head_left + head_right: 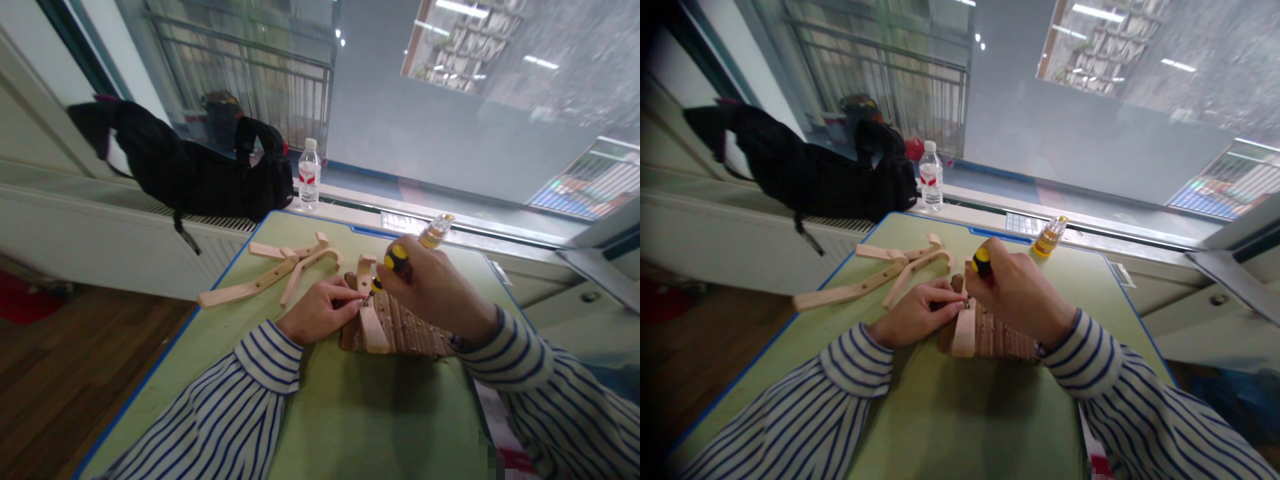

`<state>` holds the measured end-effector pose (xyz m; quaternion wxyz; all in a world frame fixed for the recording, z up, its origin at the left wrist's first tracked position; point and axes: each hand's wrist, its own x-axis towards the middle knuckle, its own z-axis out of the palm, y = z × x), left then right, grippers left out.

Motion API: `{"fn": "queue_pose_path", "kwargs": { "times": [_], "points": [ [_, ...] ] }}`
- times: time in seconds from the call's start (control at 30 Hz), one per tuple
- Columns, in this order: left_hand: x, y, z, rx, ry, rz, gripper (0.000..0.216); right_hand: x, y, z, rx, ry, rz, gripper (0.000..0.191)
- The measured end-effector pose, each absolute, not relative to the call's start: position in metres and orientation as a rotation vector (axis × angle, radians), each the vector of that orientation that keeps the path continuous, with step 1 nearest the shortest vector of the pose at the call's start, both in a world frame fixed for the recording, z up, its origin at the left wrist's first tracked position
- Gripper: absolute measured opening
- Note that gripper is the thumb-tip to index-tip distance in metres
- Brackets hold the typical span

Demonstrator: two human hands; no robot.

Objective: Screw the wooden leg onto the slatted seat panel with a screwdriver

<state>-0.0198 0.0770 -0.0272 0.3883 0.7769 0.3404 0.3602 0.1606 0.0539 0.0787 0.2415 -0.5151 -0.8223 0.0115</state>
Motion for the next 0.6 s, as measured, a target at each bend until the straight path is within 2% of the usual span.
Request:
{"fn": "queue_pose_path", "kwargs": {
  "times": [0.6],
  "points": [
    [-0.0201,0.0763,-0.0253,1.974,0.867,0.910,0.024,0.1598,0.0530,0.0790,-1.421,-2.245,0.066,0.020]
  ]
}}
